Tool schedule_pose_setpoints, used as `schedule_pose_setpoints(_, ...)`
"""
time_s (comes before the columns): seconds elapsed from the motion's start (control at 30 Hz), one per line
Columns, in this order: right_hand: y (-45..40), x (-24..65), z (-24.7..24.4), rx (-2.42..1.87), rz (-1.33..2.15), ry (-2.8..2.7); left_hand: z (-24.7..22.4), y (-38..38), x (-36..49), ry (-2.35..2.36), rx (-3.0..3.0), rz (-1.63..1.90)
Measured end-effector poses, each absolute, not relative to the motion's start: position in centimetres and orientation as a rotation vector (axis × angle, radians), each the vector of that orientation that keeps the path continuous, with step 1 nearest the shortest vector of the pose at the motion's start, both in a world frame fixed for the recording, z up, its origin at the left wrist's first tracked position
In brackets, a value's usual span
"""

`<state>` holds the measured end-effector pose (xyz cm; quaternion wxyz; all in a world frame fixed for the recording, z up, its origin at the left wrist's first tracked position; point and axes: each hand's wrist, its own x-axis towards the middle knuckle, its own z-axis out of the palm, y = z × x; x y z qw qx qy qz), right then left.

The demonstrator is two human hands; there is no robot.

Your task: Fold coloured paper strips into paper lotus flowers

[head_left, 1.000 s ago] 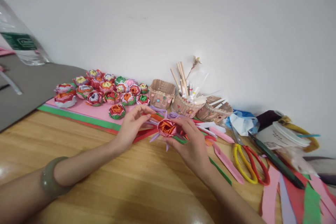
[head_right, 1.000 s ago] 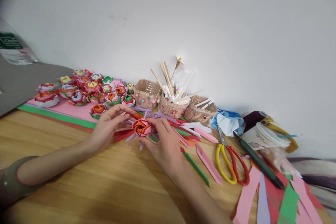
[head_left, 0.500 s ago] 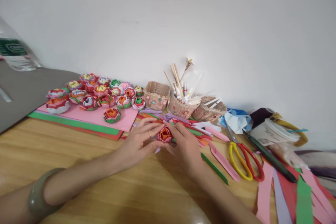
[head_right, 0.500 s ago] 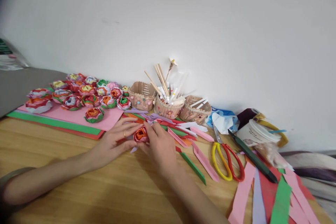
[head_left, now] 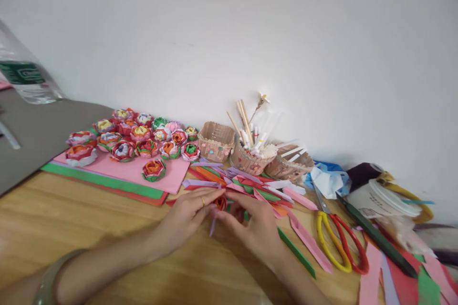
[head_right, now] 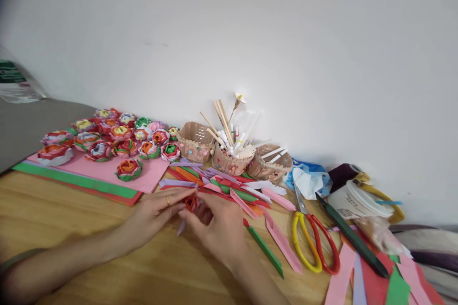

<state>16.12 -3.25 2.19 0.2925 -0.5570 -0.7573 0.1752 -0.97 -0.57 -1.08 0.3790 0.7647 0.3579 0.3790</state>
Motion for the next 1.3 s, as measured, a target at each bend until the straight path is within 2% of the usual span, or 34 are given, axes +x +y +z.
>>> schedule_pose_setpoints(0.1, -2.5, 17.1, 2.2, -1.545, 0.496, -1.847, -0.9, -0.4, -1.1, 0.875, 1.733, 0.927)
schedule_pose_setpoints(0.27, -1.5, 18.0, 0.7, -1.637, 0.525, -1.776, -0.1, 0.4, -1.5, 1.088, 1.585, 1.122)
schedule_pose_setpoints(0.67, -0.3, 15.9, 1.7, -1.886, 0.67, -1.922, -0.6, 1.2, -1.4, 1.135, 1.805, 0.782)
schedule_pose_setpoints(0.93, 0.3, 15.4, 2.8, -1.509, 0.907, -1.717, 0.9, 1.2, -1.1, 0.989, 1.508, 0.862)
schedule_pose_setpoints(1.07, 0.2, 15.3, 4.1, -1.356, 0.719, -1.675, 3.9, 1.7, -0.9, 0.969, 1.311, 0.777)
schedule_pose_setpoints(1.17, 0.4, 15.3, 4.9, -1.309, 0.62, -1.683, 5.7, 2.0, -0.5, 0.999, 1.353, 0.73)
schedule_pose_setpoints(1.3, 0.8, 15.8, 5.3, -1.275, 0.743, -1.58, 6.5, 2.3, 0.6, 1.133, 1.583, 0.779)
